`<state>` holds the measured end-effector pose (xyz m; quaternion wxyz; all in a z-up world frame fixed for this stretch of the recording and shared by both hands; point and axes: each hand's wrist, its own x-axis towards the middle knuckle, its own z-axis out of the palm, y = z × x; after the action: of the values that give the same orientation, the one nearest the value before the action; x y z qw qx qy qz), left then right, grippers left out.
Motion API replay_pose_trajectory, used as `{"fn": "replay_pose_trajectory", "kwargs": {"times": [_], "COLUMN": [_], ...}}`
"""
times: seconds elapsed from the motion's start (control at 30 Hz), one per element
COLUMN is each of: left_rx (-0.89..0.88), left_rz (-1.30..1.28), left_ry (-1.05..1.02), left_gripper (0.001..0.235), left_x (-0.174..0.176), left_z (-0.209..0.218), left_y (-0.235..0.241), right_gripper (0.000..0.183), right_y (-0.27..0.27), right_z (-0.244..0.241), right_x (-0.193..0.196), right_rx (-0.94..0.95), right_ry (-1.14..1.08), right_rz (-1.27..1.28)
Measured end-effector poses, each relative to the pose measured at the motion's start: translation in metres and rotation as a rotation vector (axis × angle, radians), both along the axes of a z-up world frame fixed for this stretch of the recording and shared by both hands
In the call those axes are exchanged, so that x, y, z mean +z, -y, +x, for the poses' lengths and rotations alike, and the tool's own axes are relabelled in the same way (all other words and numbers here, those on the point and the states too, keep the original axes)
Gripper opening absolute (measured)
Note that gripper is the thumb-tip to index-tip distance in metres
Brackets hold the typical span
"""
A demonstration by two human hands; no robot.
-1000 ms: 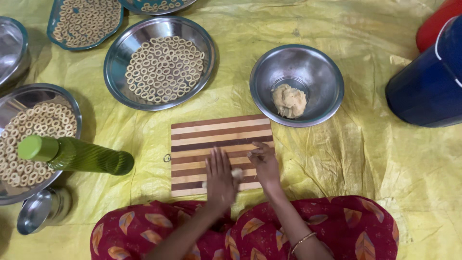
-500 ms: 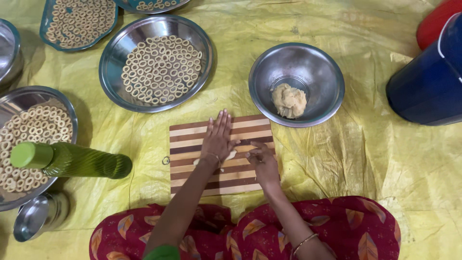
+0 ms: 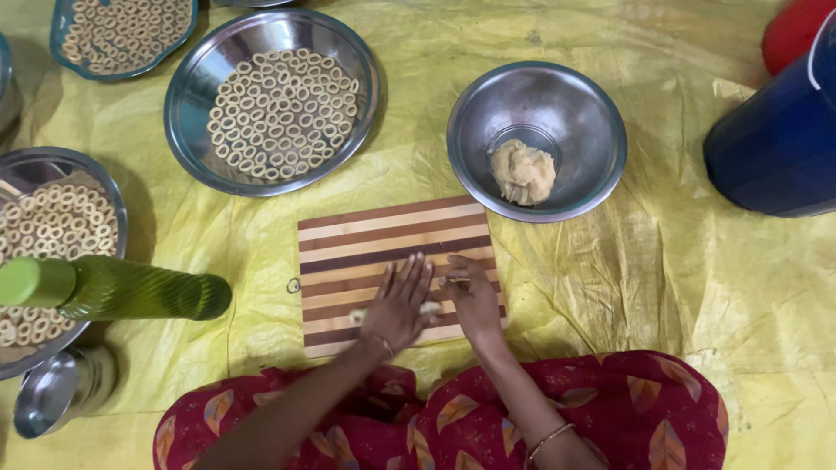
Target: The person rolls small pieces of dough into thin ropes on a wooden board, then joins the ends to form rings and places them into a metal tray. The process is repeated continuously with dough taken from a nearby bowl.
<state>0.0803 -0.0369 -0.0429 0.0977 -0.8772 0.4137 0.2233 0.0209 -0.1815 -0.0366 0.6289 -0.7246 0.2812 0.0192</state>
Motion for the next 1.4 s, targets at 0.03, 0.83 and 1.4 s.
{"fn": "replay_pose_trajectory", "kwargs": {"times": [0.03, 0.83, 1.4], "left_rx": [-0.038, 0.079, 0.261], "left_rz": [0.011, -0.165, -0.479], "left_ry": [-0.014, 0.17, 0.311], "left_gripper": [0.085, 0.087, 0.074], "left_x": [0.001, -0.015, -0.045], "left_z": [0.017, 0.004, 0.02], "left_y": [0.003, -0.013, -0.084], "right_gripper": [0.048, 0.04, 0.04], "right_y": [0.001, 0.032, 0.022], "right_z": [0.0, 0.005, 0.006], "right_x": [0.0, -0.061, -0.063], "right_rx": [-0.012, -0.171, -0.106], "right_ry": [0.001, 0.214, 0.152], "right_rz": [0.002, -0.004, -0.039]}}
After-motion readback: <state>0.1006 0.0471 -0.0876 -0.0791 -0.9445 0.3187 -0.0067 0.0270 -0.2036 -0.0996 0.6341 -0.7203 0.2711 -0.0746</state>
